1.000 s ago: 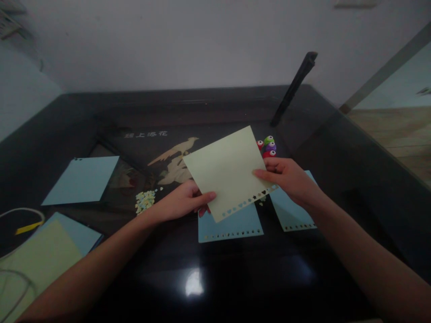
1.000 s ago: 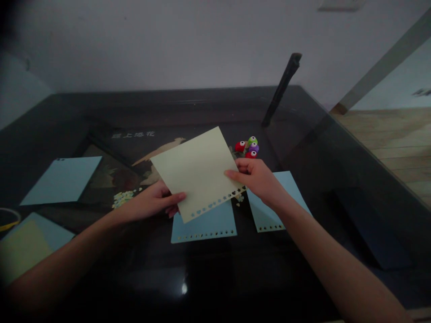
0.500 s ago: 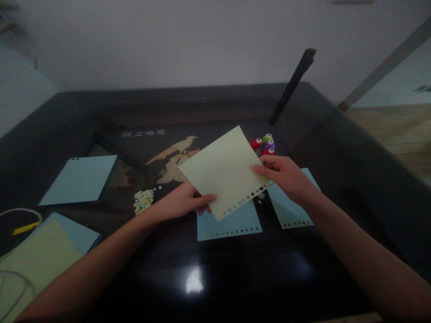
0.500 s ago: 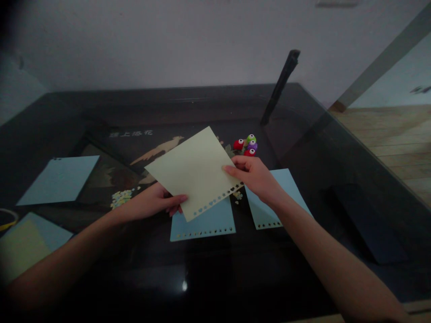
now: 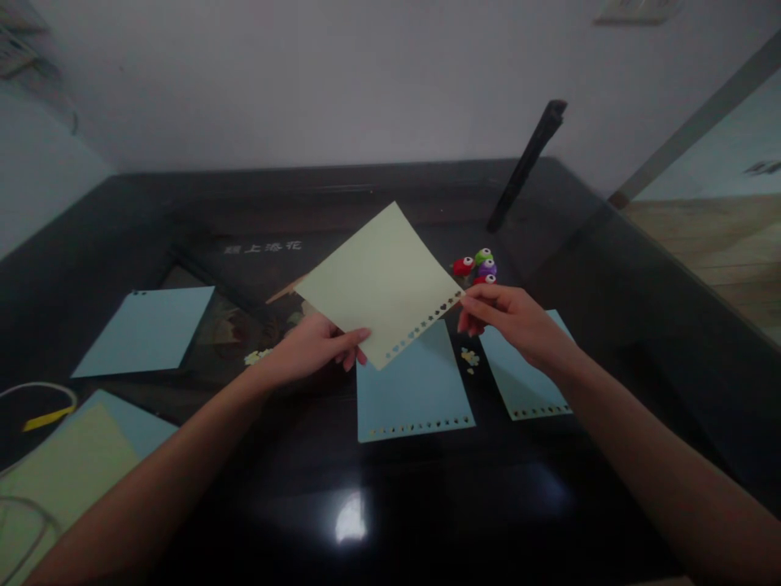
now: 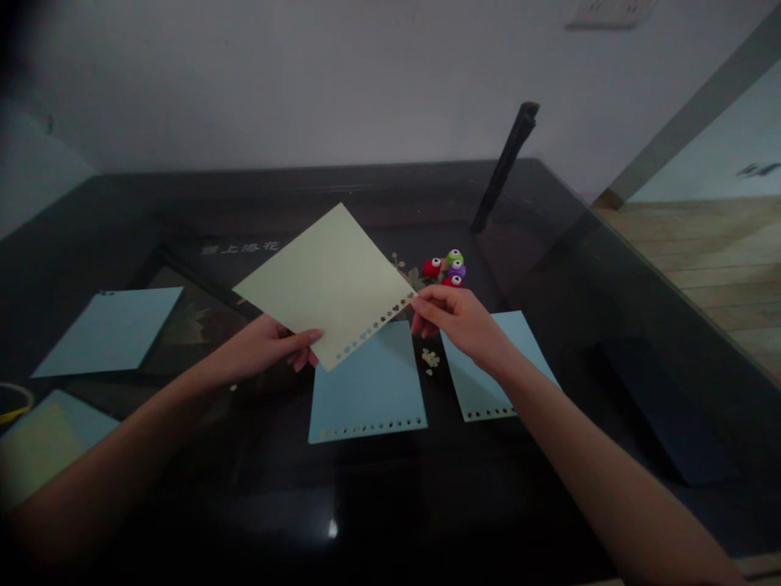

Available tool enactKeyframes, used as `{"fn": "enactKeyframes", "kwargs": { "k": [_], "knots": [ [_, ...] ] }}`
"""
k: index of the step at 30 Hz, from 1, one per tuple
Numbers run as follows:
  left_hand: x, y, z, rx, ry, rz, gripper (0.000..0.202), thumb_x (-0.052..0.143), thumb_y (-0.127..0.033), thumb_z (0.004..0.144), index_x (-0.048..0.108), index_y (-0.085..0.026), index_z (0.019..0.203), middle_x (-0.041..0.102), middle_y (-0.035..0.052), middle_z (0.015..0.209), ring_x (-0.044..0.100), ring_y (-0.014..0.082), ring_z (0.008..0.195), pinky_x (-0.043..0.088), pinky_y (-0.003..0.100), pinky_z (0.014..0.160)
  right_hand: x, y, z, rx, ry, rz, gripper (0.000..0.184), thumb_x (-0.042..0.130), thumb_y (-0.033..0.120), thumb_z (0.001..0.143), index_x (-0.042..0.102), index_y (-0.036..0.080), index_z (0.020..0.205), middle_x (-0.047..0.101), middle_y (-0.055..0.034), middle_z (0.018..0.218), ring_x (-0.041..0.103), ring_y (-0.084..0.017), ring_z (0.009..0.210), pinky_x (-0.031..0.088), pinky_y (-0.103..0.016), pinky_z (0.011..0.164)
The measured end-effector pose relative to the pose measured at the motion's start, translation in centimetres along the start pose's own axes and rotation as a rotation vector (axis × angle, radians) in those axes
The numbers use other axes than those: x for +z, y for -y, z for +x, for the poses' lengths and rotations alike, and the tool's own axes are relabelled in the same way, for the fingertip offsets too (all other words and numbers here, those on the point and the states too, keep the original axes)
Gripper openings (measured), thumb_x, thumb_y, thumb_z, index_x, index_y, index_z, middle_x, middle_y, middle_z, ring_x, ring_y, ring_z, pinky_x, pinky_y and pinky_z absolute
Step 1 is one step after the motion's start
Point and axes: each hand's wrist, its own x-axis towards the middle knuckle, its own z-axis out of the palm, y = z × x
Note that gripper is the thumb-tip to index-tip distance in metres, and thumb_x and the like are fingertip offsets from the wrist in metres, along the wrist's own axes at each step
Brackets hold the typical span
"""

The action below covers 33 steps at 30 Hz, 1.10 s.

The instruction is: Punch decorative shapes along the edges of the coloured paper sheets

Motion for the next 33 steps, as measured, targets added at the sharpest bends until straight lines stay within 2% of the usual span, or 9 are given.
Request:
{"fn": "enactKeyframes", "kwargs": {
  "k": [3, 7, 10, 13, 18, 25, 29, 33],
  "knots": [
    [-1.2, 0.0, 0.1, -0.003, -0.084, 0.044, 0.037, 0.048, -0.037, 0.088, 0.065, -0.013, 0.066, 0.063, 0.0035, 0.057, 0.052, 0.0105, 0.049, 0.041, 0.024, 0.051, 0.0, -0.1, 0.0, 0.011, 0.001, -0.018, 0.020, 0.054, 0.035, 0.086, 0.063, 0.017, 0.086, 0.065, -0.0016, 0.067, 0.056, -0.011, 0.058, 0.045, -0.028, 0.058],
    [-2.7, 0.1, 0.1, -0.030, -0.255, 0.077, 0.039, 0.048, -0.036, 0.087, 0.064, -0.013, 0.059, 0.059, 0.0033, 0.050, 0.051, 0.0110, 0.048, 0.039, 0.024, 0.051, -0.1, -0.4, 0.1, 0.012, 0.021, -0.042, 0.019, 0.053, 0.033, 0.087, 0.064, 0.017, 0.085, 0.065, -0.0018, 0.068, 0.057, -0.012, 0.059, 0.046, -0.029, 0.060],
    [-3.4, 0.5, 0.1, -0.031, -0.363, 0.025, 0.038, 0.052, -0.036, 0.085, 0.061, -0.015, 0.054, 0.062, 0.0044, 0.053, 0.051, 0.0108, 0.048, 0.040, 0.024, 0.051, 0.0, -0.5, 0.1, 0.021, 0.046, -0.055, 0.020, 0.053, 0.034, 0.087, 0.064, 0.018, 0.083, 0.065, -0.0024, 0.069, 0.058, -0.012, 0.060, 0.047, -0.029, 0.060],
    [-3.8, 1.0, 0.3, -0.008, -0.422, -0.060, 0.033, 0.055, -0.035, 0.082, 0.063, -0.015, 0.057, 0.063, 0.0042, 0.055, 0.050, 0.0097, 0.046, 0.040, 0.024, 0.049, 0.2, -0.5, 0.2, 0.031, 0.060, -0.094, 0.019, 0.053, 0.033, 0.087, 0.064, 0.018, 0.082, 0.065, -0.0028, 0.070, 0.058, -0.012, 0.061, 0.048, -0.029, 0.061],
    [-4.0, 1.3, 0.4, -0.012, -0.454, -0.081, 0.032, 0.057, -0.036, 0.081, 0.062, -0.015, 0.057, 0.064, 0.0052, 0.056, 0.053, 0.0107, 0.049, 0.043, 0.024, 0.051, 0.8, -1.0, 0.4, 0.028, 0.077, -0.165, 0.017, 0.053, 0.030, 0.085, 0.063, 0.017, 0.082, 0.065, -0.0034, 0.071, 0.059, -0.013, 0.061, 0.048, -0.030, 0.063],
    [-4.1, 0.5, 0.1, 0.016, -0.456, -0.089, 0.030, 0.055, -0.031, 0.083, 0.062, -0.015, 0.058, 0.062, 0.0037, 0.055, 0.049, 0.0090, 0.047, 0.039, 0.023, 0.049, 1.5, -1.5, 0.8, -0.037, 0.076, -0.298, 0.019, 0.053, 0.030, 0.085, 0.063, 0.015, 0.083, 0.067, -0.0046, 0.072, 0.061, -0.013, 0.062, 0.048, -0.029, 0.061],
    [-3.8, 0.2, 0.1, 0.029, -0.436, -0.097, 0.032, 0.053, -0.031, 0.084, 0.062, -0.013, 0.059, 0.060, 0.0037, 0.053, 0.049, 0.0089, 0.048, 0.038, 0.022, 0.049, 1.8, -1.9, 1.2, -0.084, 0.047, -0.346, 0.018, 0.054, 0.030, 0.084, 0.064, 0.016, 0.082, 0.067, -0.0038, 0.072, 0.061, -0.014, 0.063, 0.048, -0.029, 0.062],
    [-3.3, 0.3, 0.3, 0.007, -0.428, -0.096, 0.032, 0.053, -0.031, 0.083, 0.063, -0.012, 0.059, 0.058, 0.0035, 0.051, 0.049, 0.0099, 0.048, 0.038, 0.023, 0.051, 2.0, -2.8, 2.1, -0.148, -0.040, -0.435, 0.011, 0.057, 0.025, 0.081, 0.065, 0.018, 0.084, 0.068, -0.0042, 0.079, 0.061, -0.016, 0.069, 0.047, -0.032, 0.067]
  ]
}}
